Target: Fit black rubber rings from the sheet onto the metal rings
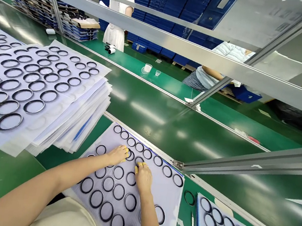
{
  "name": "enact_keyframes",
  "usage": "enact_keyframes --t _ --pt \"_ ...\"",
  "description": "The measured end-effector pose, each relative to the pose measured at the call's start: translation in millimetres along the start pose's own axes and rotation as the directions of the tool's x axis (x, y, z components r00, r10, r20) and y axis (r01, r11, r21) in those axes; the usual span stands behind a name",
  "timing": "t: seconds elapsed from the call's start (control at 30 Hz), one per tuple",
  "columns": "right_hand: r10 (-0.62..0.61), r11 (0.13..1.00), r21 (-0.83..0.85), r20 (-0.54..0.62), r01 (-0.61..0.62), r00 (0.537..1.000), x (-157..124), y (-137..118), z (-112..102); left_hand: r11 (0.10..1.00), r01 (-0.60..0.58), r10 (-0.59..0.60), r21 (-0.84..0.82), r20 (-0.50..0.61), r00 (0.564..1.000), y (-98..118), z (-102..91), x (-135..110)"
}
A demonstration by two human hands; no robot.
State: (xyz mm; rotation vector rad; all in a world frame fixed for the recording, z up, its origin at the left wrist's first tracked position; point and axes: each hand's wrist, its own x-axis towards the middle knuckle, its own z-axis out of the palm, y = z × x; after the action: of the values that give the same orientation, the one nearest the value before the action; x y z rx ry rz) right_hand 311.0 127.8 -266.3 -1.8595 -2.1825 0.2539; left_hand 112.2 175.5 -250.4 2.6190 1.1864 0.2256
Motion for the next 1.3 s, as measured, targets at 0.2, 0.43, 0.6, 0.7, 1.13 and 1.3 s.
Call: enact_keyframes --t 0.2,0.43,0.6,0.7,1.13,1.3 --pt "0.304 0.946 0.15 -0.114 -0.286 0.946 -4 33 -13 0.997 0.052 -0.056 -0.059 -0.075 0.996 5 -15.1 5" --pt "0.626 0.779 0.24 -0.241 -0.579 0.742 -15 131 -65 0.957 0.289 -0.286 -0.021 -0.22 0.933 -54 -63.4 -7" --pt "0.656 0.737 0.304 -0.109 -0.603 0.747 -15 141 -69 0.919 0.389 -0.375 0.059 -0.169 0.911 -95 -62.2 -3" --pt "0.71 0.669 0.385 -0.08 -0.635 0.7 -15 137 -67 0.913 0.405 -0.397 0.052 -0.112 0.911 -101 -52.3 2" --pt "0.772 -0.068 0.96 0.223 -0.272 0.595 -43 89 -104 0.756 0.473 -0.515 -0.452 0.037 0.857 -72 -104.3 17" --pt "0.556 -0.284 0.929 0.36 -0.236 0.749 -63 5 -112 0.533 0.296 -0.219 -0.793 0.209 0.953 -2 -143.0 -13"
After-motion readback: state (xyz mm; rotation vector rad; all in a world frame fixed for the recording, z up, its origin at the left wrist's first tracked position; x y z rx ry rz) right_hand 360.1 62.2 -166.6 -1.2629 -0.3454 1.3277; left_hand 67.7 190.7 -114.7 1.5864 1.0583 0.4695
